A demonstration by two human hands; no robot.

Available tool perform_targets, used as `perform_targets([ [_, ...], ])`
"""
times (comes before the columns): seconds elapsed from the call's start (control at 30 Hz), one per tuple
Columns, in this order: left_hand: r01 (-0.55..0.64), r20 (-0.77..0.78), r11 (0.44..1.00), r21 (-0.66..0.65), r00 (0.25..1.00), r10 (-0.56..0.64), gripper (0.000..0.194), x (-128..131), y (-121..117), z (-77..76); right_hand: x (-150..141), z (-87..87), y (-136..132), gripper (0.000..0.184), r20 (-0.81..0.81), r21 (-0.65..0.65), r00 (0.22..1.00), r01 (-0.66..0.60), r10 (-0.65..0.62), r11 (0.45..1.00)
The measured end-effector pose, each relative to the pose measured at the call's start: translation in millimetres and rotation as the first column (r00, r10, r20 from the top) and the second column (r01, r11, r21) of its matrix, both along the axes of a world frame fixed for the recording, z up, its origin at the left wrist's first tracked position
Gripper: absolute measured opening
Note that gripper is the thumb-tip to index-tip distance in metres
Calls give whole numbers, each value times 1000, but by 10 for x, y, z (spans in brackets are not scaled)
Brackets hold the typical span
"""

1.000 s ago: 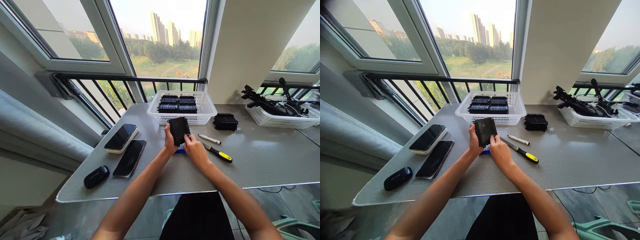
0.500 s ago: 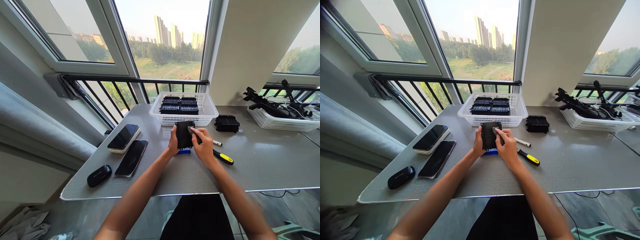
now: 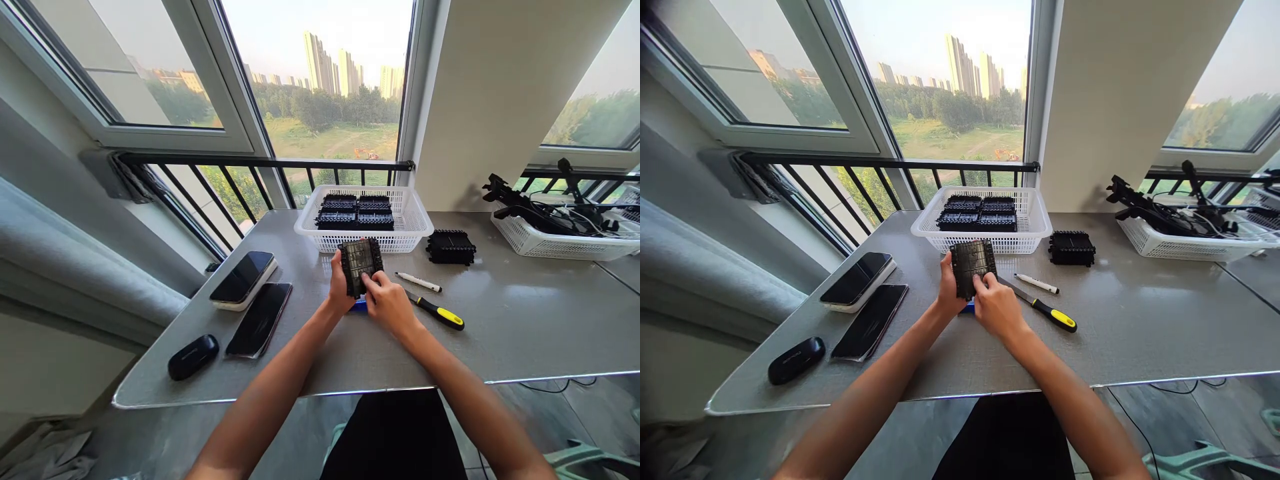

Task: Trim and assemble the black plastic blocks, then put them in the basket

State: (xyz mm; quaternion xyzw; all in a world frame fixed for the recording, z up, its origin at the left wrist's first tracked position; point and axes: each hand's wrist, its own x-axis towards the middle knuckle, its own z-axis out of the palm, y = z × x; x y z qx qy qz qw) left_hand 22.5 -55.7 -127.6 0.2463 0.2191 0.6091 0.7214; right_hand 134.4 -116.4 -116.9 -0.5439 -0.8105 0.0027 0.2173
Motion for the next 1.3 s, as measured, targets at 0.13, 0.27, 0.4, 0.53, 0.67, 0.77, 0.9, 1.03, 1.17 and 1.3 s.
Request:
perform_targets([
  [0.13,-23,38,1000,-12,999,23,51,-74,34,39,-21,-6,-13,38,-29,-33,997,-66,65,997],
  [0.27,-2,37,1000,-14,999,2,48,-78,31,31,23,-14,5,28,-108,-32,991,-89,85,996],
  [0.4,8,0,1000,9,1000,-8,50,-66,32,25,94,-38,35,25,-319,62,945,-55,72,997],
  [0.53,11,-24,1000,-14,1000,-11,54,-51,2,17,131,-72,65,30,-496,225,865,40,79,974],
  [0.67,75,-27,996,-50,997,-76,57,-10,-38,1,108,-107,79,36,-311,169,950,31,23,985],
  [0.77,49,-11,998,-27,999,-50,59,-1,-35,-1,77,-97,59,41,-87,59,995,-39,44,997],
  [0.9,35,7,999,-8,999,-35,57,-40,2,8,46,-21,5,44,50,8,995,-88,88,996],
  [1.03,-3,23,1000,-3,1000,3,54,-82,22,13,37,22,-28,31,65,10,983,-173,172,985],
  [1.17,35,25,999,-20,999,-34,56,-63,3,18,67,-37,-3,20,-56,62,988,-138,142,988],
  [1.3,52,14,998,-27,999,-51,57,-41,-22,37,109,-100,37,24,-354,187,933,3,64,982],
])
